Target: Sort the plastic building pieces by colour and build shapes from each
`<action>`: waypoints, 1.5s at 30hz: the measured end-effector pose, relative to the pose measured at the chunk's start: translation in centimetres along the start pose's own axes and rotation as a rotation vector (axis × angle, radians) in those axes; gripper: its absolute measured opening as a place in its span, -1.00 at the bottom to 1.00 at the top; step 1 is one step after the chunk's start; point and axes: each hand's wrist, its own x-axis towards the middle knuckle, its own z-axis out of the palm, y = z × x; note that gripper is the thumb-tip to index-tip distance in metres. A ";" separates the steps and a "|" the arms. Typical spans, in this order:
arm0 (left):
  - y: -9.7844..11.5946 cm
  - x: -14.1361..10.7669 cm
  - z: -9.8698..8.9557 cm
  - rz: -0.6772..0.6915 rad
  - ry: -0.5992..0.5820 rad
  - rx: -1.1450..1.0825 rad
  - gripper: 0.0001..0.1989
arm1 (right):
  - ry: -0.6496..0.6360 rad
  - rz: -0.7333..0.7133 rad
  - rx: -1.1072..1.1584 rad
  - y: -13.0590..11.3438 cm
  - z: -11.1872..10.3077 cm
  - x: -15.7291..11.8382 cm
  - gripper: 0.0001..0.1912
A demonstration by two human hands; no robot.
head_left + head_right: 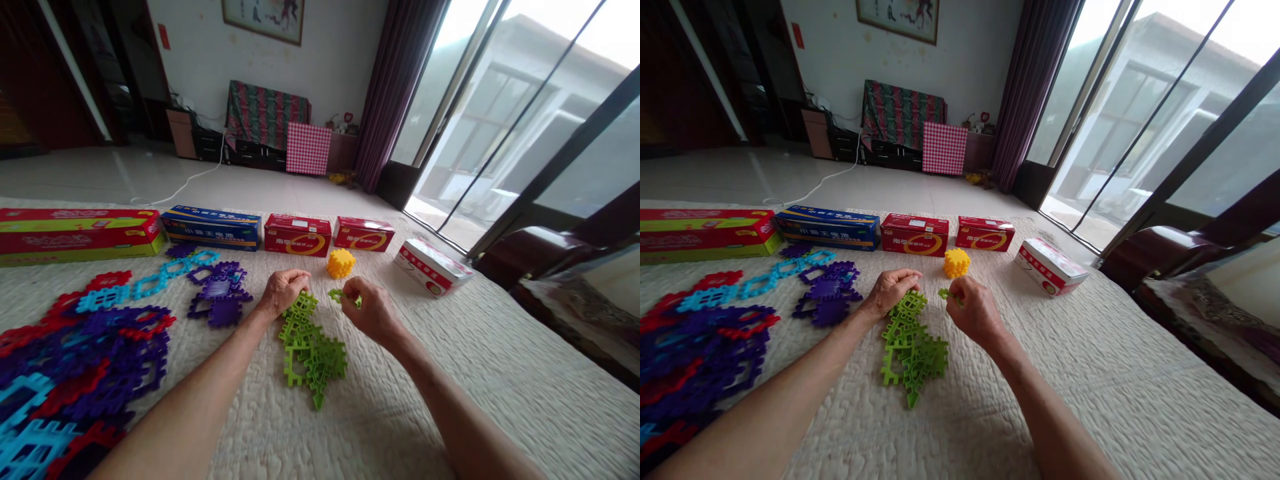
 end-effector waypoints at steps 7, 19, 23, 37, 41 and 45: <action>0.1 -0.1 0.0 0.007 0.010 0.016 -0.68 | -0.374 -0.194 -0.011 0.5 -0.8 -0.6 -0.69; -0.4 0.1 0.1 0.041 0.001 0.016 -0.71 | -0.344 -0.262 -0.151 0.9 -1.0 -0.3 -0.53; -0.4 0.1 0.0 0.037 0.004 0.027 -0.71 | -0.215 -0.195 -0.143 3.9 -2.2 0.4 -0.51; -0.4 0.1 0.2 0.020 0.011 0.014 -0.70 | -0.221 -0.172 -0.113 6.5 -1.4 0.2 -0.37; -0.4 0.1 0.1 0.024 0.008 0.006 -0.70 | -0.198 -0.178 -0.118 6.2 -1.0 0.1 -0.42; -0.6 0.2 0.1 0.029 0.005 0.000 -0.71 | -0.162 -0.148 -0.131 5.6 -0.3 -0.1 -0.51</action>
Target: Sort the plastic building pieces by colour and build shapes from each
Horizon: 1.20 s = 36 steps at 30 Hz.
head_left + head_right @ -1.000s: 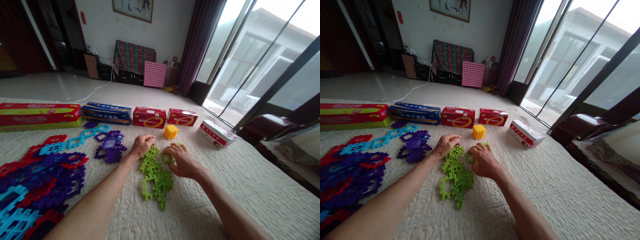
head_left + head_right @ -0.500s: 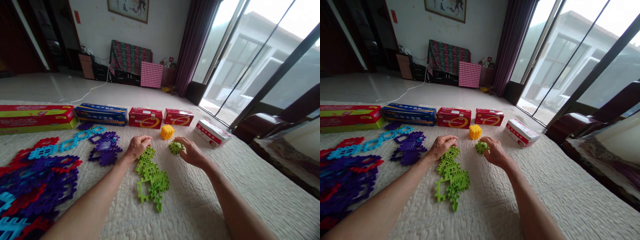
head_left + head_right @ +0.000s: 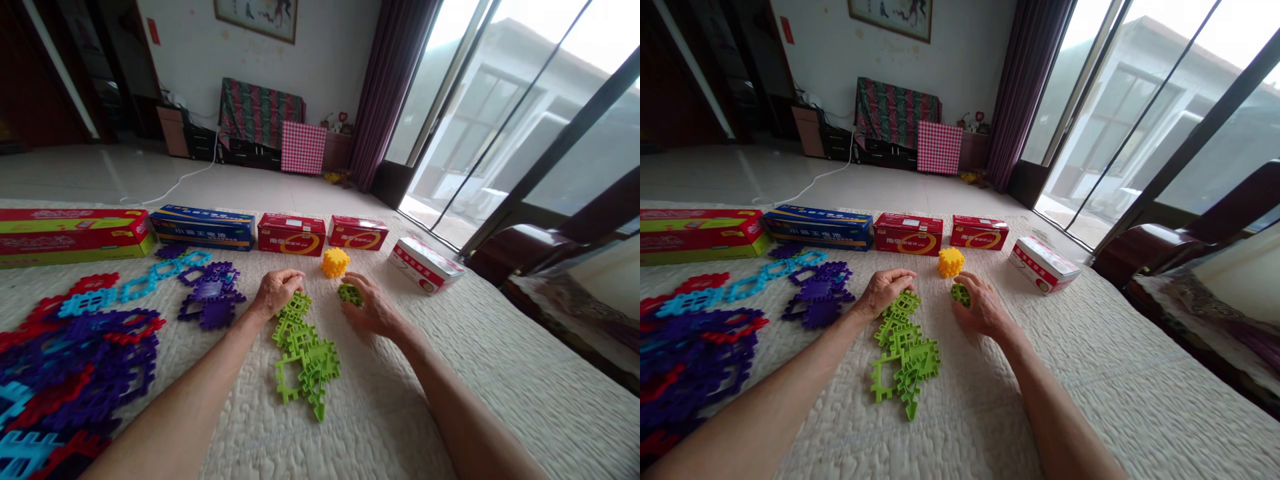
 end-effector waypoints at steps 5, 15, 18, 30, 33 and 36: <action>0.0 0.1 0.1 -0.013 0.009 -0.017 -0.70 | 0.040 0.033 -0.037 -0.3 1.0 0.0 -0.55; 0.3 0.0 -0.2 -0.012 0.027 -0.039 -0.68 | 0.141 -0.086 -0.021 -2.5 0.4 0.3 -0.56; 0.2 0.1 -0.3 -0.024 0.036 -0.054 -0.67 | 0.156 -0.100 0.148 -5.3 1.0 0.6 -0.68; 0.3 0.0 -0.3 -0.078 0.037 -0.202 -0.64 | 0.097 0.159 0.326 -7.8 3.9 0.8 -0.69; 0.3 0.0 -0.2 -0.076 0.034 -0.189 -0.64 | 0.086 0.214 0.462 -7.2 4.0 1.1 -0.67; 0.2 0.1 -0.2 -0.073 0.044 -0.184 -0.64 | 0.139 0.182 0.498 -6.5 3.4 1.3 -0.79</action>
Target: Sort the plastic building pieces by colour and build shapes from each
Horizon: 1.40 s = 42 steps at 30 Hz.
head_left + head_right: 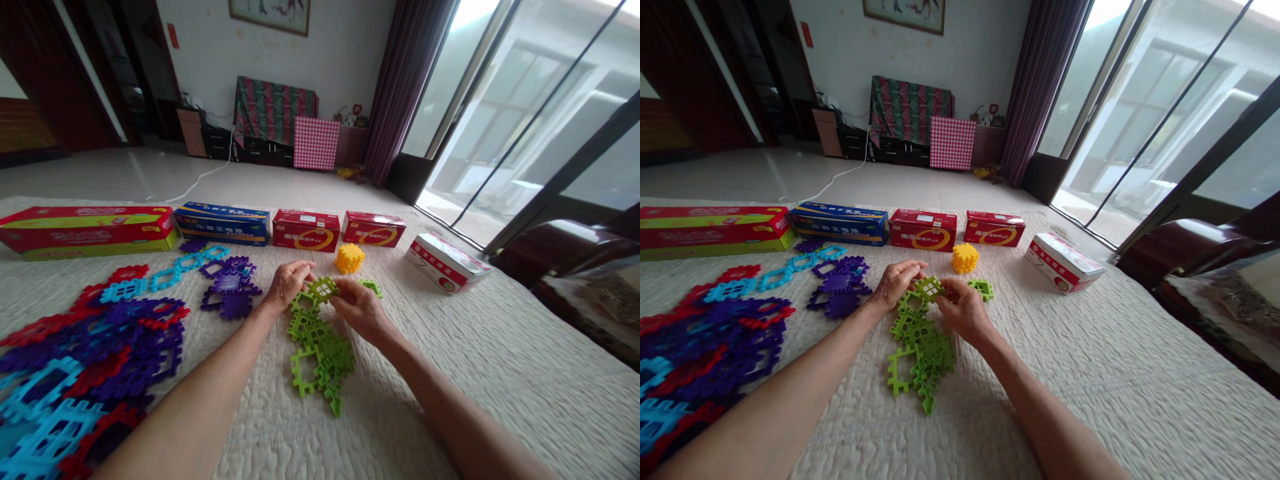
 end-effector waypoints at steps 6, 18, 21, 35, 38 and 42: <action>0.0 0.0 0.1 -0.013 0.011 -0.019 -0.63 | -0.054 -0.255 -0.514 -0.1 -2.7 0.1 -0.80; 0.3 -0.1 0.2 -0.029 0.013 -0.006 -0.64 | -0.381 -0.280 -0.559 -1.2 -3.9 -0.6 -0.57; 0.5 -0.2 0.3 -0.028 0.013 -0.008 -0.64 | -0.384 -0.281 -0.560 -1.0 -3.4 -0.6 -0.56; 0.4 -0.1 0.3 -0.040 0.017 0.007 -0.61 | -0.151 -0.244 -0.448 4.0 -8.9 1.4 -0.55; 0.4 -0.1 0.3 -0.038 0.013 0.005 -0.62 | -0.162 -0.230 -0.463 4.4 -8.7 1.2 -0.52; 0.4 -0.1 0.2 -0.042 0.013 -0.001 -0.63 | -0.116 -0.238 -0.489 3.9 -8.5 1.2 -0.51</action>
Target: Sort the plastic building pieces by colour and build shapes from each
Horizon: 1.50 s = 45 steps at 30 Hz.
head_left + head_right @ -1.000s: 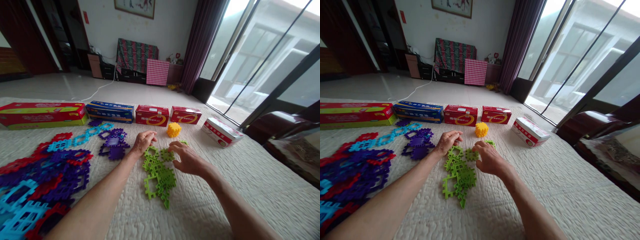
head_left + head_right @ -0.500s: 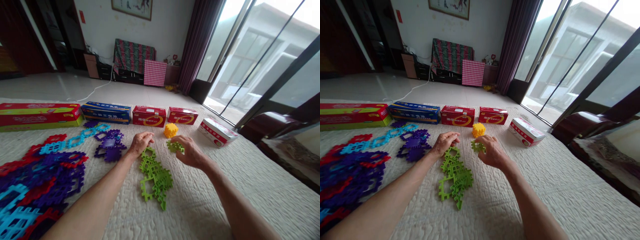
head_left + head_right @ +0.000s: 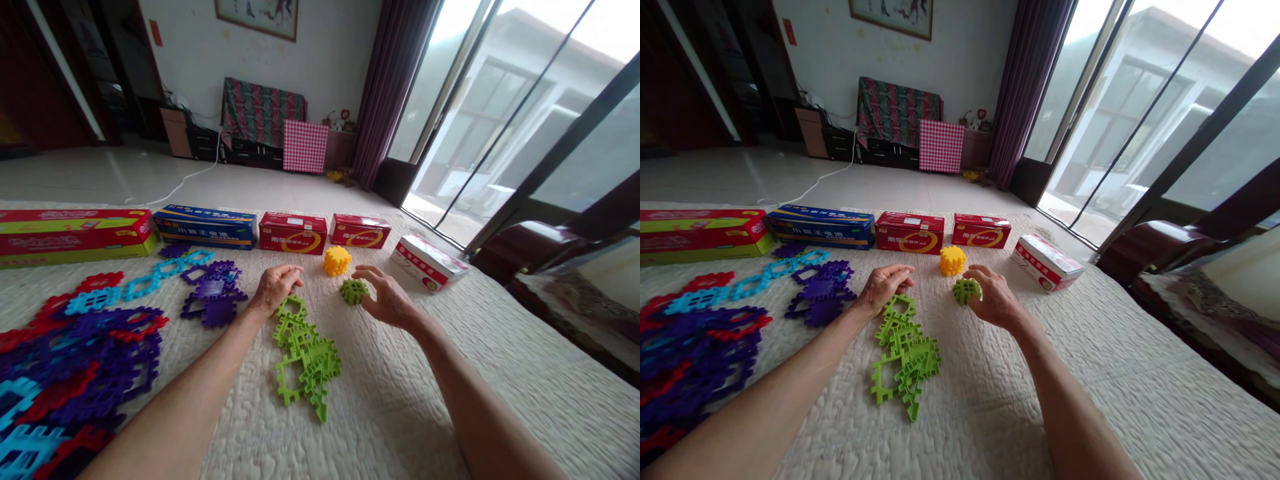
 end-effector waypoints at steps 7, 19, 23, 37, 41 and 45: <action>-0.3 0.2 -0.1 0.020 0.018 -0.026 -0.63 | -0.005 -0.043 0.199 -5.4 1.0 0.8 -0.71; -1.8 1.3 -0.2 0.033 0.262 -0.132 -0.63 | -0.088 0.128 0.175 -9.0 6.1 2.7 -0.81; -1.7 1.4 -0.2 0.005 0.264 -0.144 -0.63 | -0.140 0.166 0.073 -9.4 6.3 4.0 -0.82; -0.6 0.9 0.0 -0.016 0.242 -0.099 -0.64 | -0.143 0.289 0.347 -8.6 4.3 3.6 -0.82; -0.4 0.8 0.0 -0.030 0.240 -0.090 -0.63 | -0.180 0.292 0.428 -7.5 2.1 3.9 -0.80; -0.5 0.8 0.0 -0.042 0.214 -0.096 -0.61 | -0.286 0.317 0.390 -6.6 0.5 3.9 -0.78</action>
